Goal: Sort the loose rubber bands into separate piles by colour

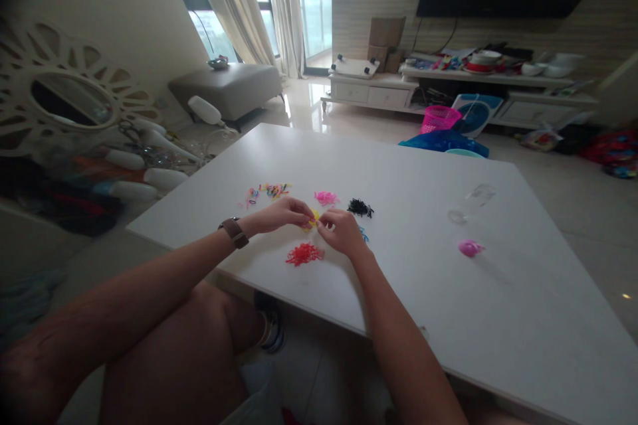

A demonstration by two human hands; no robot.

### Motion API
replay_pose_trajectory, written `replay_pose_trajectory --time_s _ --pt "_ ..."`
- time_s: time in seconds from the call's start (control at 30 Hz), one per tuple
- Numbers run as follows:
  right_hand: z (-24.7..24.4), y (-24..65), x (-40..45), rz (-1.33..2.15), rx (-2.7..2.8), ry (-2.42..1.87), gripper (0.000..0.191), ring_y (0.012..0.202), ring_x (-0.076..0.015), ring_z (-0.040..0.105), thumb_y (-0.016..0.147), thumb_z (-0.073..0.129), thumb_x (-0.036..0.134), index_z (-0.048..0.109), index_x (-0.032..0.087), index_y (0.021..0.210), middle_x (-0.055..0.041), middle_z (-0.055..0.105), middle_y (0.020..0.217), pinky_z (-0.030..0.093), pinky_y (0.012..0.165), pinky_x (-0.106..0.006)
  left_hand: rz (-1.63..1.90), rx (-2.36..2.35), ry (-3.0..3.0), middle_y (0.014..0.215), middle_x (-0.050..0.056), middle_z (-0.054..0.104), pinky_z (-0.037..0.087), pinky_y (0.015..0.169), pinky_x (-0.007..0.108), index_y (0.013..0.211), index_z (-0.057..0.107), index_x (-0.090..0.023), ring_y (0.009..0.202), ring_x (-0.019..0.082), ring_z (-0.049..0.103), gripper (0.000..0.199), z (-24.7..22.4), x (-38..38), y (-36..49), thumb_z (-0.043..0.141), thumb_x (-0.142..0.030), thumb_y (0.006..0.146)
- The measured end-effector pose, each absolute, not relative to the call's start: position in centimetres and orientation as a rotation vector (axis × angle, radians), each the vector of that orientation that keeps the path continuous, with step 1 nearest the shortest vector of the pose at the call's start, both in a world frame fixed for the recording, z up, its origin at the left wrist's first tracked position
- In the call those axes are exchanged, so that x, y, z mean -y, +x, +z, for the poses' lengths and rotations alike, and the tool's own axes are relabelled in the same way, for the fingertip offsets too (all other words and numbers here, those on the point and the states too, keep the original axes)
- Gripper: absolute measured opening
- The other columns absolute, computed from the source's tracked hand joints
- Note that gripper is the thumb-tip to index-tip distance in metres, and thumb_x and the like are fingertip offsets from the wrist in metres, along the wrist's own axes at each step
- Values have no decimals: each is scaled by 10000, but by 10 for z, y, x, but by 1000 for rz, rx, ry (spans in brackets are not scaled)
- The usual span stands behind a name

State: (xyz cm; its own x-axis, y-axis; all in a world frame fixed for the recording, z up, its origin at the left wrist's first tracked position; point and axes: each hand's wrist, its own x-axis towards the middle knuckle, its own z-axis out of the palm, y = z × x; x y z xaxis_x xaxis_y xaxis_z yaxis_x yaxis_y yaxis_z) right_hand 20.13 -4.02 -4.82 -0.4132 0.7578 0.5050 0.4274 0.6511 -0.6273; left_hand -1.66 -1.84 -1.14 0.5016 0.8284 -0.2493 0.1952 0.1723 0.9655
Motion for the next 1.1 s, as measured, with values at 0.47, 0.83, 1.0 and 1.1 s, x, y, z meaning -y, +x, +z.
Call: replay_pose_trajectory --time_s 0.47,0.83,1.0,1.1 --pt "-49 202 40 522 2060 -919 175 627 -131 550 853 609 151 637 190 685 -1 612 679 400 635 -269 561 -969 1407 908 123 786 578 839 323 920 792 -96 815 176 725 309 -11 19 -18 866 -311 711" --pt "-48 201 40 512 2061 -905 176 623 -130 551 851 600 150 626 191 682 -1 605 673 404 631 -268 575 -971 1419 866 122 784 583 803 310 899 786 -87 781 172 725 298 -14 17 -18 866 -297 702" --pt "-48 201 40 518 2057 -907 175 618 -128 551 850 601 152 629 189 680 -2 612 676 403 625 -265 564 -976 1421 870 122 784 585 804 312 898 782 -87 784 172 728 293 -12 18 -18 862 -296 709" --pt "-49 201 40 524 2057 -908 173 624 -129 554 851 603 155 633 190 685 -4 621 683 407 629 -264 564 -971 1416 873 121 784 584 806 305 901 780 -87 792 171 729 290 -12 18 -18 858 -294 714"
